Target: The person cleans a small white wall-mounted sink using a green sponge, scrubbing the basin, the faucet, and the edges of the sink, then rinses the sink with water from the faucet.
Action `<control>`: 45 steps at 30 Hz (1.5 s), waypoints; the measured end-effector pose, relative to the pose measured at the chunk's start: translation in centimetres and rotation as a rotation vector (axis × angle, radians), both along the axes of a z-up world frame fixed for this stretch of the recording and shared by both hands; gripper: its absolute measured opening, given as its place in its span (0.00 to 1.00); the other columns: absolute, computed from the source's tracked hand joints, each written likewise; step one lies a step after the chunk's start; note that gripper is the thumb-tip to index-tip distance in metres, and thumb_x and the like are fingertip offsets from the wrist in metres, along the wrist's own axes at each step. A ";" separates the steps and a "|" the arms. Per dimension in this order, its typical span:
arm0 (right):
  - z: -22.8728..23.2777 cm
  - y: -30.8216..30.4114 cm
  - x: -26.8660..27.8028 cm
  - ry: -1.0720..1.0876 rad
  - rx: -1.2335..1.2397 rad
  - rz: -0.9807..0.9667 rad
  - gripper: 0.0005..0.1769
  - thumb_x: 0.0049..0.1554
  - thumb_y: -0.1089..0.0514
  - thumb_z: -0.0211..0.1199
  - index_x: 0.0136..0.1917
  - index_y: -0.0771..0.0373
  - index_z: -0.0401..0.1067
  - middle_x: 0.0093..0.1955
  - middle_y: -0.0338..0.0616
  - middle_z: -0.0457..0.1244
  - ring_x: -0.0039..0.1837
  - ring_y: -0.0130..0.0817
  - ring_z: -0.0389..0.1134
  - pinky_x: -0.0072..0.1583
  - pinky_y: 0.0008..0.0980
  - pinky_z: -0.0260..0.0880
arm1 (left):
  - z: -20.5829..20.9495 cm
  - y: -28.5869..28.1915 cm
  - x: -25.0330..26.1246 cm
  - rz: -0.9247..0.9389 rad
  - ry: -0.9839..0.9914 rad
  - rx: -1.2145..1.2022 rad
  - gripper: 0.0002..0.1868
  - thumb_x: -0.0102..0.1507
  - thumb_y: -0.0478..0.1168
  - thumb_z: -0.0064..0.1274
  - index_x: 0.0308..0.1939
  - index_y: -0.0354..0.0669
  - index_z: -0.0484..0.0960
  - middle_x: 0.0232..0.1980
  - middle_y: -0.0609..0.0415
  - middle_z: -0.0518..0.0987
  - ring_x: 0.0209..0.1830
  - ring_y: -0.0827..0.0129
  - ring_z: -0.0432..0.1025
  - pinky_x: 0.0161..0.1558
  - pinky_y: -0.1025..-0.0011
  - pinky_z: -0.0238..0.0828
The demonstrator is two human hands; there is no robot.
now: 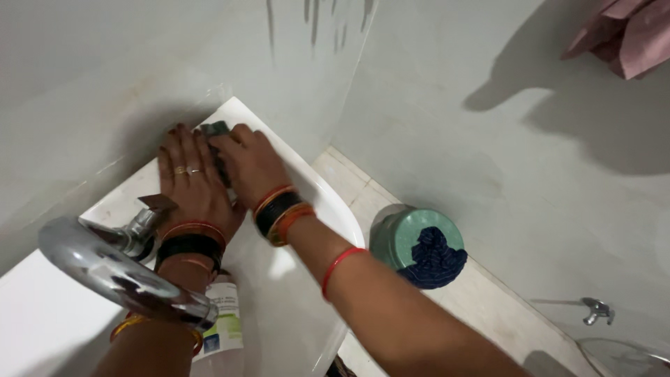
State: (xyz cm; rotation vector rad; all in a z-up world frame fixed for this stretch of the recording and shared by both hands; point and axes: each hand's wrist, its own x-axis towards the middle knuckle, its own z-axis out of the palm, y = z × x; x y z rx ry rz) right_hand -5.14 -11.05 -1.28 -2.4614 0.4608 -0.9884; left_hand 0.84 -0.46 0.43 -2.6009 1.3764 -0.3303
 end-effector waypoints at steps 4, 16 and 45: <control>0.8 -3.4 1.2 0.131 -0.080 -0.167 0.18 0.55 0.64 0.60 0.56 0.49 0.77 0.53 0.44 0.65 0.54 0.47 0.66 0.56 0.40 0.72 | -0.8 -0.2 0.2 -0.144 0.030 -0.128 0.58 0.62 0.70 0.45 0.78 0.28 0.43 0.82 0.33 0.43 0.83 0.46 0.35 0.78 0.52 0.28; 2.8 -4.6 3.9 0.212 -0.162 -0.112 0.22 0.52 0.63 0.58 0.56 0.43 0.80 0.51 0.44 0.62 0.54 0.42 0.65 0.59 0.36 0.72 | -0.3 -0.4 -0.3 -0.138 0.018 -0.141 0.59 0.62 0.69 0.46 0.79 0.26 0.42 0.82 0.30 0.42 0.83 0.45 0.36 0.78 0.54 0.30; -1.5 -4.1 2.0 0.169 -0.421 -0.231 0.28 0.58 0.61 0.55 0.71 0.54 0.61 0.75 0.45 0.55 0.76 0.45 0.58 0.71 0.45 0.60 | -1.5 -0.3 -0.2 -0.109 0.056 -0.223 0.47 0.69 0.63 0.32 0.79 0.28 0.49 0.82 0.35 0.46 0.83 0.48 0.37 0.79 0.54 0.30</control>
